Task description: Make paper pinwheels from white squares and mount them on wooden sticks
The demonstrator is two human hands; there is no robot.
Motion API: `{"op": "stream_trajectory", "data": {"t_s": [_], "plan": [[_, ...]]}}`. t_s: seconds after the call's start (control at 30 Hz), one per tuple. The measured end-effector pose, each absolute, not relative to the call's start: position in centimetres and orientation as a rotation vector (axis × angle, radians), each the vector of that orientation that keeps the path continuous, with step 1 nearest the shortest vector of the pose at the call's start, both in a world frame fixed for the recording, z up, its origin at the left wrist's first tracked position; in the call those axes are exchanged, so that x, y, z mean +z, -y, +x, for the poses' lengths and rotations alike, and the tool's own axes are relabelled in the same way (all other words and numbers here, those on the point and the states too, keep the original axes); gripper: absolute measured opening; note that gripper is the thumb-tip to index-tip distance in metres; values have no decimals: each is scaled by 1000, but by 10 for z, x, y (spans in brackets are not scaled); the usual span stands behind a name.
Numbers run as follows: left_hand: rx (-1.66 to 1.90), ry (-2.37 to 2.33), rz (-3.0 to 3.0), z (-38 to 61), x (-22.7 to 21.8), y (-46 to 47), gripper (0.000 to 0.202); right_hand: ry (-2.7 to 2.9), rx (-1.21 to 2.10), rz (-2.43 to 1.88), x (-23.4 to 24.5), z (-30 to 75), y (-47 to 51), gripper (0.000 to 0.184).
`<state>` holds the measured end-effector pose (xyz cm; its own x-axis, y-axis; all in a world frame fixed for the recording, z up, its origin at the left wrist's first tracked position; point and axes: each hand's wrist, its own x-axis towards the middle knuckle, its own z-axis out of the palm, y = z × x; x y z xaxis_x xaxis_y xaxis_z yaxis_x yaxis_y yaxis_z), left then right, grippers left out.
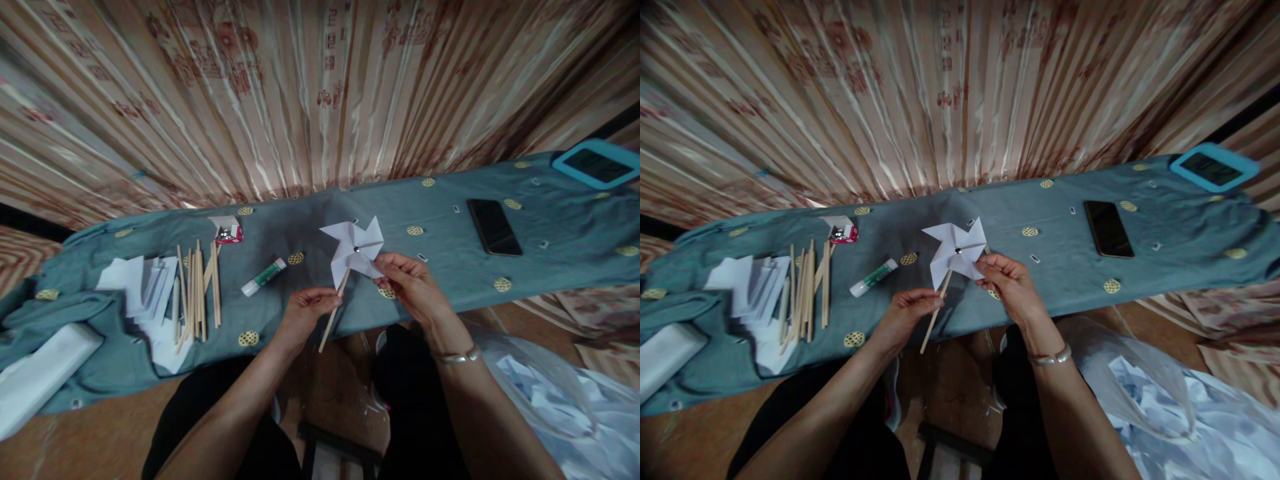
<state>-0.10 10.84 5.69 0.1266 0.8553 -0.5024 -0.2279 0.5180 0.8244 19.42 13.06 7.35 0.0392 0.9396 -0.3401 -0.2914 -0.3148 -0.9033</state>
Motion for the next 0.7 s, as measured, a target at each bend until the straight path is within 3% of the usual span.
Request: {"op": "stream_trajectory", "data": {"t_s": [0.7], "plan": [[939,-1175,704,-5,55,-111,25,920,1496,-1283,70,181,-123,32]]}}
